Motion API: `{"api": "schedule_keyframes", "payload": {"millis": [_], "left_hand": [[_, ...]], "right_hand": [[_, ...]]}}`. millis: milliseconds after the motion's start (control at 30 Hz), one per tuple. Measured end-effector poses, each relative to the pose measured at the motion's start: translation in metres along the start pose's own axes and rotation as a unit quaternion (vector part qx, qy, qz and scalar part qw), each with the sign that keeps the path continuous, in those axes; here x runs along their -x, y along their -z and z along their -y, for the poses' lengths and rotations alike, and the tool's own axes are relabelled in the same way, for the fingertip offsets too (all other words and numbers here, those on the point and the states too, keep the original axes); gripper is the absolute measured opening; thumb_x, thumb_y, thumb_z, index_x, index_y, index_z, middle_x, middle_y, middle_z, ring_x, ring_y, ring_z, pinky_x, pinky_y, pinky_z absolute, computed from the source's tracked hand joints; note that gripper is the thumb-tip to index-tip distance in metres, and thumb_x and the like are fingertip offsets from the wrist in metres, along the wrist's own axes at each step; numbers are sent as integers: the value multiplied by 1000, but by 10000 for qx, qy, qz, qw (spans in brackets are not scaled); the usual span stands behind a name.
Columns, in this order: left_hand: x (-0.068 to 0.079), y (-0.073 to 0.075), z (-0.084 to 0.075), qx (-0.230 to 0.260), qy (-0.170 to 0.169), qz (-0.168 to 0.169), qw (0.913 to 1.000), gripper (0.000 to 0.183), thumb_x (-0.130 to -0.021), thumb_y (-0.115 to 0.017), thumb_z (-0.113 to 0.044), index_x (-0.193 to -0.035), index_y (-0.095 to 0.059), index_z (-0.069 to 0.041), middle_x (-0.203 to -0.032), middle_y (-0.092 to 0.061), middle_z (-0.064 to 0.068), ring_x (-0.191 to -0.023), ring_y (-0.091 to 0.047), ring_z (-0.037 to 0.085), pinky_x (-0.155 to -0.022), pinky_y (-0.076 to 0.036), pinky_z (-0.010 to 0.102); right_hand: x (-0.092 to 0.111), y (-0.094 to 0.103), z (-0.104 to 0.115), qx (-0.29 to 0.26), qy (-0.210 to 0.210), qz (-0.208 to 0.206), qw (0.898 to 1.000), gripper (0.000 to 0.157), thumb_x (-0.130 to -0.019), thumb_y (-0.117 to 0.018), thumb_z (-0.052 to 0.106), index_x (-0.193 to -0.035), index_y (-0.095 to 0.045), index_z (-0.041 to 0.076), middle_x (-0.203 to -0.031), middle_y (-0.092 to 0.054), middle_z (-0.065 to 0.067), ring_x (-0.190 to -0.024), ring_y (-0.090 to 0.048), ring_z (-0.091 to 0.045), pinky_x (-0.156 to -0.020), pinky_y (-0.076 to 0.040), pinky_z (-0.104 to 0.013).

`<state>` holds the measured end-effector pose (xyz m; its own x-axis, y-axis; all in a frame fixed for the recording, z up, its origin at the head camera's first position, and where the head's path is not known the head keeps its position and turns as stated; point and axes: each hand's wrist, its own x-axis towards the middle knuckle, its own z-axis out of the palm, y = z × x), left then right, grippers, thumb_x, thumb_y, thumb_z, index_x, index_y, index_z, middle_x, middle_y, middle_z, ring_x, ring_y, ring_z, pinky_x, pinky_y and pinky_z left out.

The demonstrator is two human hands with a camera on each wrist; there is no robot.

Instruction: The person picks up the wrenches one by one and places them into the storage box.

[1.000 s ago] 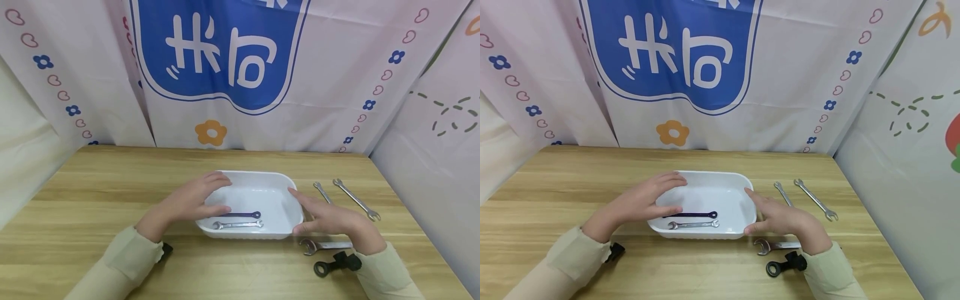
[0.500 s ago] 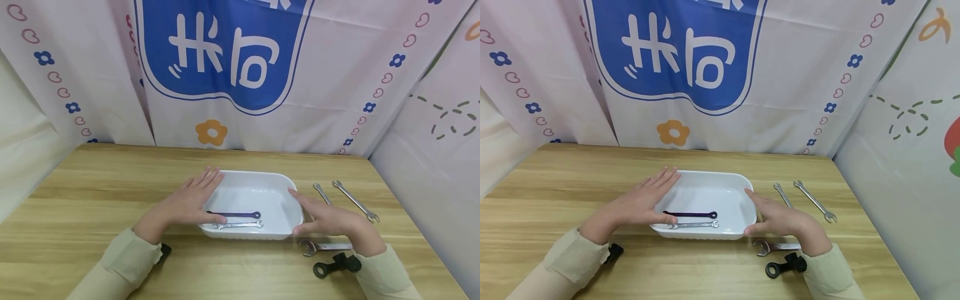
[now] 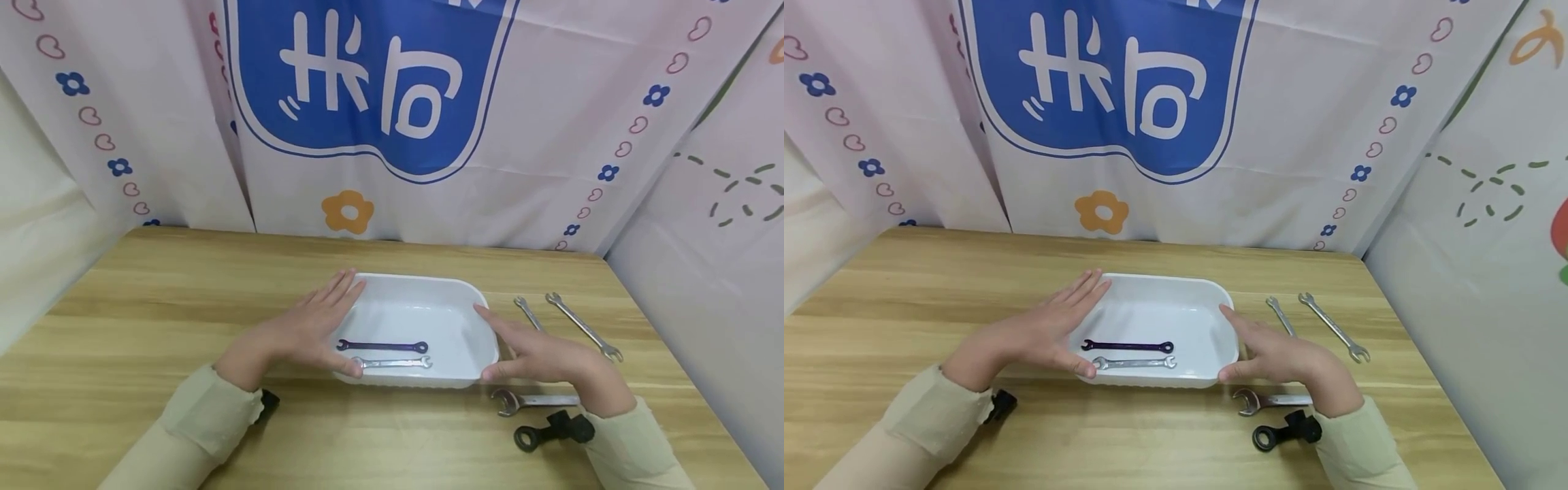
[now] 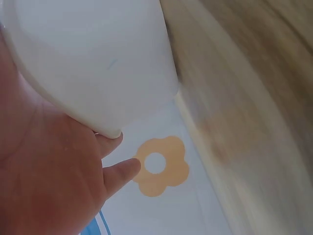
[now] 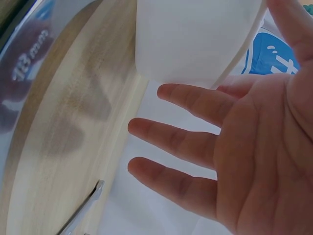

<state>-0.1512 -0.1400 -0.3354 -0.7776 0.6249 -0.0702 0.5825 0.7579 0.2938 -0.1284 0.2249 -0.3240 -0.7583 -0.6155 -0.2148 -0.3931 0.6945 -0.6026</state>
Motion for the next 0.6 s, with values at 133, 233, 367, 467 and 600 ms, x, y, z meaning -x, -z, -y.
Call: {"api": "schedule_keyframes", "payload": {"millis": [133,233,367,467,600], "left_hand": [[0,2,-1,72,-34,7,10000,129,-59,-54,-84,-149,5,-14,-154,17,5,-143,11,27,-112,-13,55],[-1,1,0,65,-75,-8,10000,129,-59,-52,-86,-149,5,-14,-154,16,7,-143,10,27,-112,-13,54],[0,0,1,25,-79,-50,10000,130,-59,-51,-87,-149,4,-12,-154,15,9,-143,9,29,-113,-13,52],[0,0,1,0,-41,-39,10000,130,-58,-50,-87,-149,4,-12,-154,16,9,-143,10,28,-113,-13,51],[-2,1,0,-22,-42,-34,10000,130,-59,-52,-86,-149,4,-12,-154,16,9,-143,10,28,-112,-15,52]], "right_hand": [[0,0,0,-8,-24,17,10000,102,-79,-66,46,-149,-4,5,-152,-10,-24,-140,-13,-39,-110,-18,-55],[0,1,-1,-31,-40,36,10000,103,-79,-66,45,-149,-3,5,-153,-10,-24,-140,-12,-39,-110,-17,-55],[-1,2,0,-12,-17,45,10000,102,-79,-66,45,-149,-4,4,-153,-10,-23,-140,-12,-38,-110,-16,-54],[-2,2,1,-39,-28,65,10000,102,-79,-66,44,-149,-3,4,-153,-9,-23,-140,-12,-38,-111,-16,-54],[-1,2,1,-5,-60,61,10000,102,-80,-66,44,-149,-3,3,-153,-9,-23,-140,-12,-39,-110,-16,-54]]}}
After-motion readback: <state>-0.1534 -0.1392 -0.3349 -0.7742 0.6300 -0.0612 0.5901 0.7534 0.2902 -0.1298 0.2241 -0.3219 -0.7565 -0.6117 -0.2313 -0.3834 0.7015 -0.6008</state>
